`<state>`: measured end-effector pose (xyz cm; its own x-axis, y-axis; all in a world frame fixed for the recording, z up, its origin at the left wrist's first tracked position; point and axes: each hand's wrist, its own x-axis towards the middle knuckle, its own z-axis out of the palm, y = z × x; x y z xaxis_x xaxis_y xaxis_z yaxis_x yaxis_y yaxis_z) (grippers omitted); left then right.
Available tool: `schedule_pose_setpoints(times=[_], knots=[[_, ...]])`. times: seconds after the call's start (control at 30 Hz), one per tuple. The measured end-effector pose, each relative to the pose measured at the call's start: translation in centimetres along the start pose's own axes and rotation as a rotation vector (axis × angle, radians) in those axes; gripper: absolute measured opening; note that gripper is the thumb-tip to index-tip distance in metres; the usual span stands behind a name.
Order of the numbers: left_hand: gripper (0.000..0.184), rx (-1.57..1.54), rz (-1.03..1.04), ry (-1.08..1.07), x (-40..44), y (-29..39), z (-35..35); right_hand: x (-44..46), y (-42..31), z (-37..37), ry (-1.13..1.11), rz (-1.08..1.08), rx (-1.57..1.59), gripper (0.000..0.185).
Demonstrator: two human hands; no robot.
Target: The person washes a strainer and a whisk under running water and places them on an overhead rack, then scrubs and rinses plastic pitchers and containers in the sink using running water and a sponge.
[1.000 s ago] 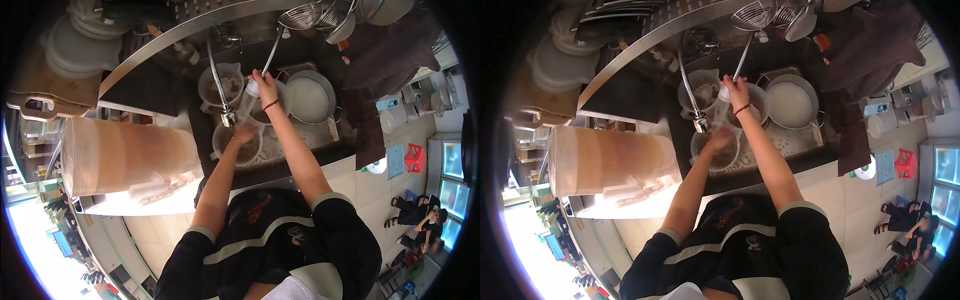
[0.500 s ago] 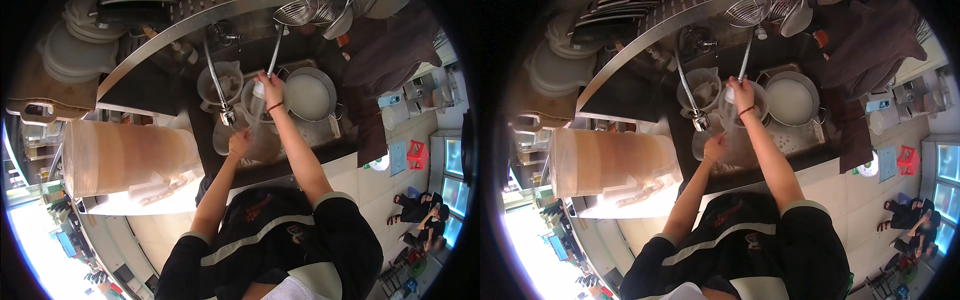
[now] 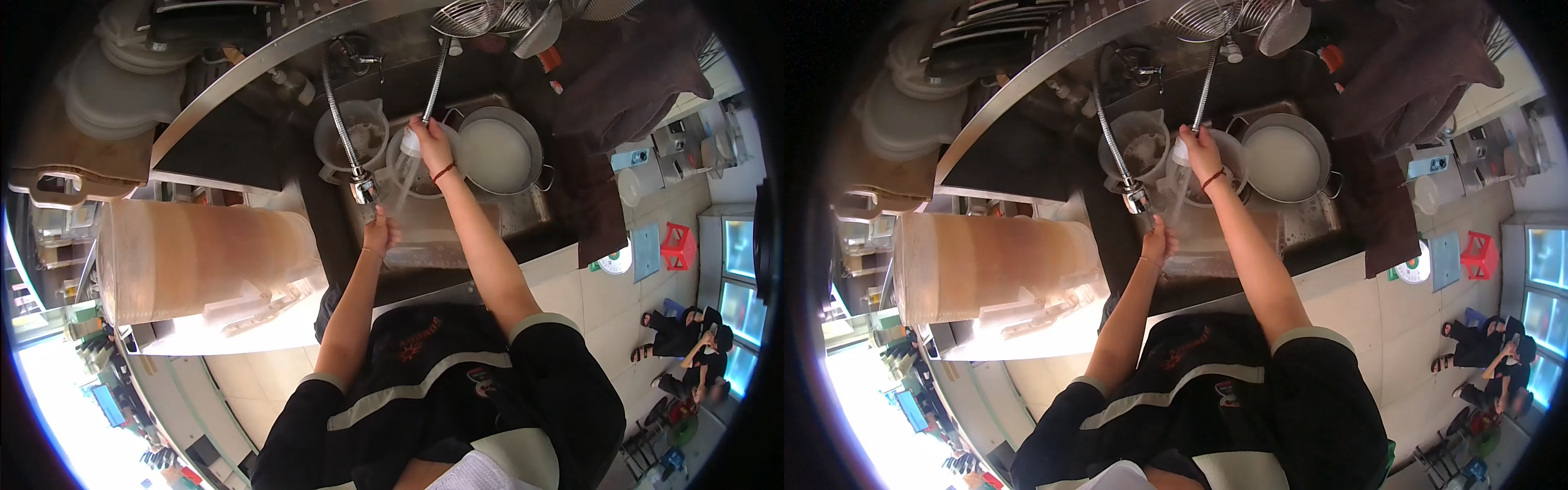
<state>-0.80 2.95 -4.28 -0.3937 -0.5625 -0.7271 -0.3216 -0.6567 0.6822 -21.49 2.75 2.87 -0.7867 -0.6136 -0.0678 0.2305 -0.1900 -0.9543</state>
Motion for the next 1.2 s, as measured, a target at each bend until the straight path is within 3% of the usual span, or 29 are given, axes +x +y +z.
schedule_pose_setpoints(times=[0.2,0.3,0.43,0.5,0.53,0.6,0.67,0.73,0.8,0.83,0.87,0.93,0.97,1.03,1.17,1.2], knots=[[0.067,-0.053,-0.187,-0.024,1.2,-0.5,-3.0,1.1,-1.8,-5.1,-0.26,0.215,-0.051,0.027],[0.068,-0.047,-0.25,-0.008,1.7,-0.7,-5.0,1.8,-2.6,-7.9,-0.274,0.23,-0.199,0.024],[0.065,-0.123,-0.265,0.009,1.3,-0.8,-6.0,0.9,-3.1,-5.8,-0.21,0.209,-0.233,0.028],[0.063,0.011,-0.044,0.057,0.3,0.2,-4.8,0.7,-2.1,-3.8,-0.221,0.157,-0.24,0.032],[0.063,0.012,-0.046,0.057,-0.2,0.7,-3.9,0.6,-1.6,-2.9,-0.235,0.106,-0.244,0.036],[0.062,0.354,0.17,0.144,-0.9,1.7,-1.1,0.7,-1.0,-1.1,-0.227,0.143,-0.376,0.042],[0.057,0.484,0.22,0.129,-0.9,1.7,0.7,0.5,-1.1,0.5,-0.221,0.15,-0.419,0.042],[0.047,1.161,0.708,0.269,-0.5,1.0,1.9,-0.3,-2.4,1.7,-0.239,0.05,-0.259,0.042],[0.044,1.209,0.719,0.253,-1.5,0.7,1.9,-0.5,-2.8,1.4,-0.272,0.055,-0.228,0.04],[0.04,1.255,0.73,0.24,-2.0,0.7,1.7,-0.8,-3.1,0.8,-0.291,0.185,-0.094,0.04],[0.04,1.258,0.727,0.242,-2.5,0.9,1.3,-1.2,-3.4,0.3,-0.308,0.317,0.04,0.04],[0.037,1.249,0.708,-0.009,-3.4,1.3,0.5,-1.2,-1.9,-0.3,-0.319,0.364,0.12,0.038],[0.037,1.247,0.701,-0.005,-3.4,1.2,0.4,-1.7,-1.5,-0.4,-0.335,0.389,0.253,0.037],[0.031,0.947,0.703,-0.206,-3.1,1.0,0.5,-2.8,-0.5,-0.3,-0.377,0.428,0.406,0.032],[0.028,0.613,0.643,-0.216,-0.4,2.3,1.4,-3.8,2.1,0.4,-0.373,0.417,0.412,0.025],[0.026,0.359,0.555,-0.22,0.0,3.1,1.7,-3.8,3.1,0.5,-0.375,0.418,0.408,0.025]])
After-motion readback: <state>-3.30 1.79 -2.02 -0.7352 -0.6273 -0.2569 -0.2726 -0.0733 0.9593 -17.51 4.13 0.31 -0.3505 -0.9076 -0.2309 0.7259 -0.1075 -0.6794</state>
